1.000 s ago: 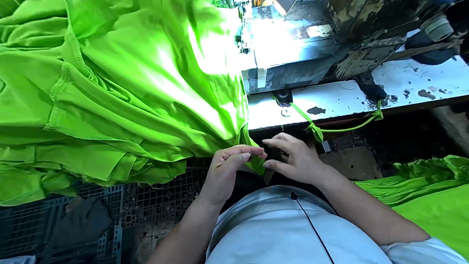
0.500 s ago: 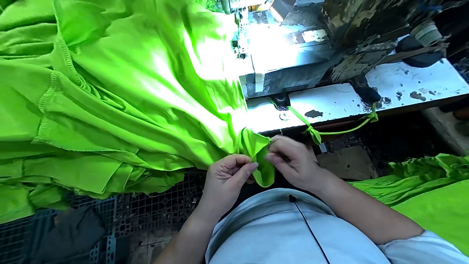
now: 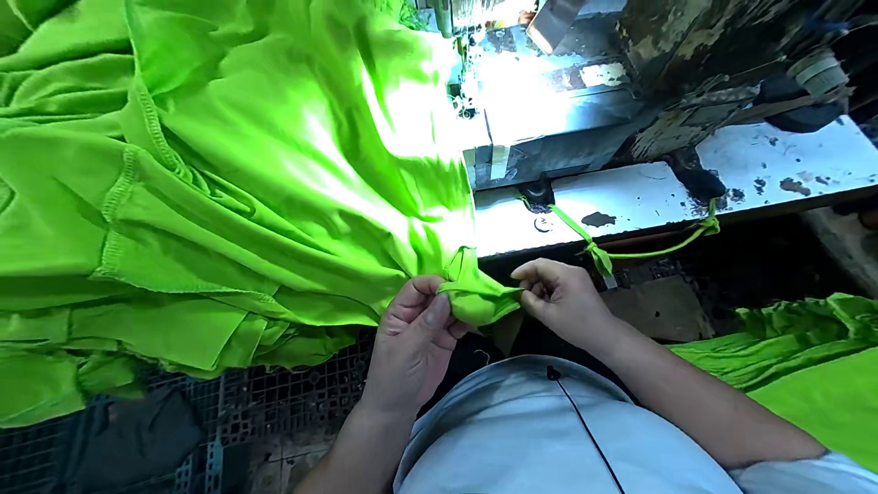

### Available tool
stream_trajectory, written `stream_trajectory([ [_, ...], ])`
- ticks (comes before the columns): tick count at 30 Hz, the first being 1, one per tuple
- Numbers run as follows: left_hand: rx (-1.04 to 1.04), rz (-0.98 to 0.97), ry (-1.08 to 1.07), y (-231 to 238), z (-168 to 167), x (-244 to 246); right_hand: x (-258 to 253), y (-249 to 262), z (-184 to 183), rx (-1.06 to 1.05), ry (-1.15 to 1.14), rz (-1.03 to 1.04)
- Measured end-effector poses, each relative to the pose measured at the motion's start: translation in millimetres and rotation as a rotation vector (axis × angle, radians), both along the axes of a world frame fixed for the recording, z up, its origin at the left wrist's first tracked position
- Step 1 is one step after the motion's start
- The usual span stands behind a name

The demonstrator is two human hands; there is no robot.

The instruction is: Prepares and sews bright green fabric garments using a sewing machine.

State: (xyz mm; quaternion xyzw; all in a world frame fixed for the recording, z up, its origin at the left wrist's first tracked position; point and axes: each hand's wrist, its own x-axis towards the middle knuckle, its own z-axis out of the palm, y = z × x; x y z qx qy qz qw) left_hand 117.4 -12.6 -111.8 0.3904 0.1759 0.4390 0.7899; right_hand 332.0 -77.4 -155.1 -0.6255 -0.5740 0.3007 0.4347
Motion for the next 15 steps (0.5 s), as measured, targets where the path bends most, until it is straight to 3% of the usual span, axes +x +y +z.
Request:
stream_trajectory([
  [2, 0.28, -0.018, 0.071, 4, 1, -7, -2, 4, 3, -0.074, 0.187, -0.021],
  [4, 0.623, 0.054, 0.276, 8, 2, -15, -3, 8, 14, -0.082, 0.648, -0.041],
  [5, 0.691, 0.115, 0.357, 8, 3, -18, -1, 11, 20, -0.089, 0.89, -0.009],
  [8, 0.444, 0.225, 0.376, 7, 12, -19, 8, 17, 26, -0.133, 1.351, 0.359],
  [11, 0.168, 0.193, 0.162, 7, 21, -25, 10, 18, 28, -0.147, 1.519, 0.644],
  [15, 0.28, 0.115, 0.101, 1, 28, -39, 14, 7, 48, -0.134, 1.294, 0.56],
])
